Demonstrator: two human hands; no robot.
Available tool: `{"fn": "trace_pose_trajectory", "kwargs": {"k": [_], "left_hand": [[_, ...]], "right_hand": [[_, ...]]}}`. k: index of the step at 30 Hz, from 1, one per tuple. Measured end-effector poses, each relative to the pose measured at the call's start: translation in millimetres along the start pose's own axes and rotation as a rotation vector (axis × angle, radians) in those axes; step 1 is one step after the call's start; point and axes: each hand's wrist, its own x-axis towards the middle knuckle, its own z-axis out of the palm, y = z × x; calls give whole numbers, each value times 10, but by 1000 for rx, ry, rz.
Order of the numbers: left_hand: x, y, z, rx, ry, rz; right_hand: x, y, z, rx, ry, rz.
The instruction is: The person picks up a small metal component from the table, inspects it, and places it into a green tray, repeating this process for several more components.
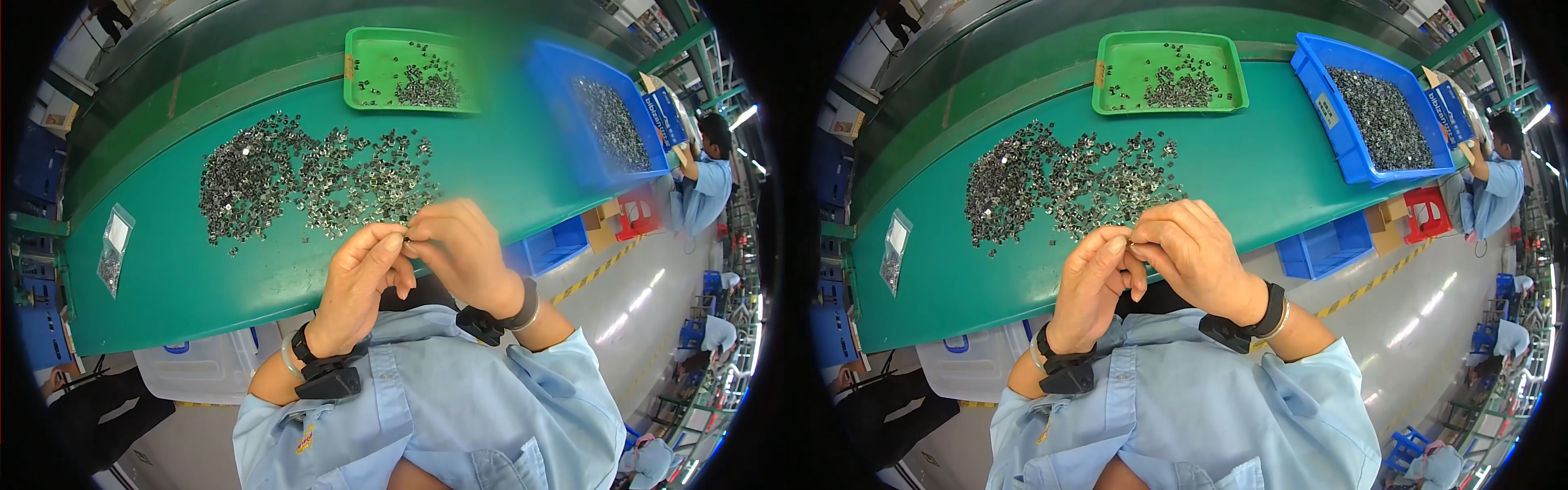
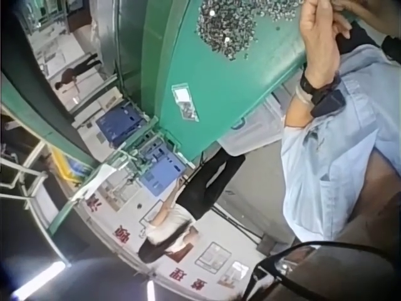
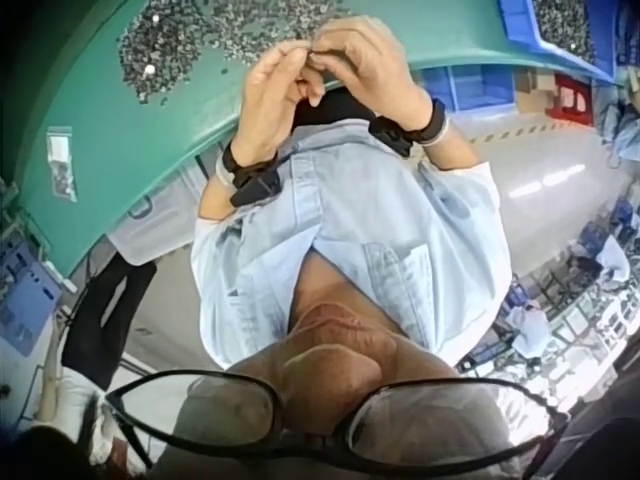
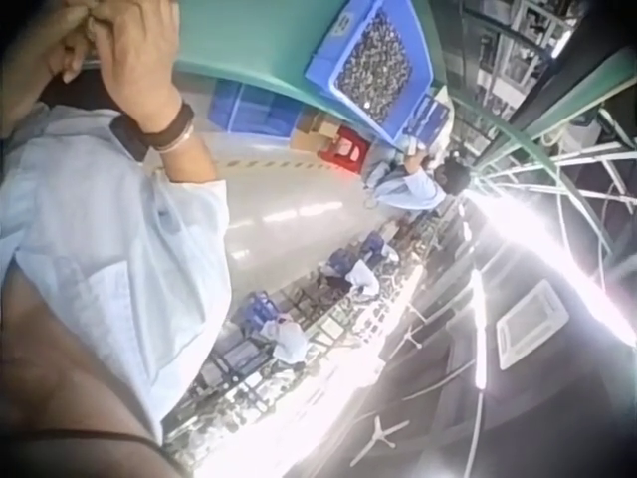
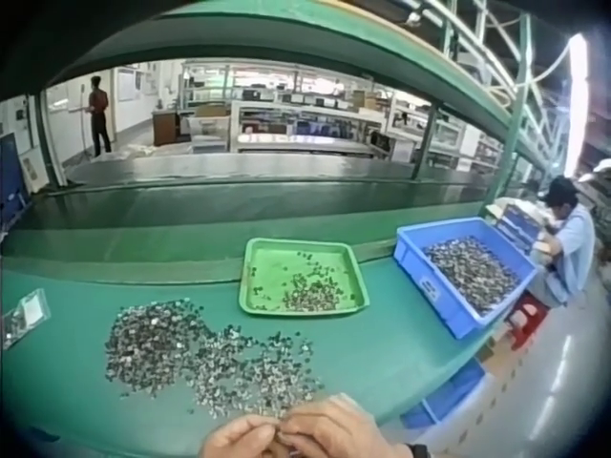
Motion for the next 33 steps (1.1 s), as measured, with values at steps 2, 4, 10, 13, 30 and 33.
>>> {"fn": "trace_pose_trajectory", "kwargs": {"k": [2, 4, 10, 13, 30, 33], "left_hand": [[-10, 6, -1, 16, 8, 5], [-8, 4, -10, 41, 11, -7], [2, -9, -54, 65, -32, -19], [15, -9, -66, 110, -51, -17], [-2, -44, -56, -18, -34, -11], [-7, -29, -60, -110, -100, -33]], "right_hand": [[3, -20, -8, -8, -15, -7], [-1, -35, -19, 8, -22, 7], [-16, -30, -83, 85, -65, 54], [-32, -19, -88, 103, -66, 68], [-57, -72, -51, 250, -14, 185], [-67, -95, -50, 287, -13, 213]]}}
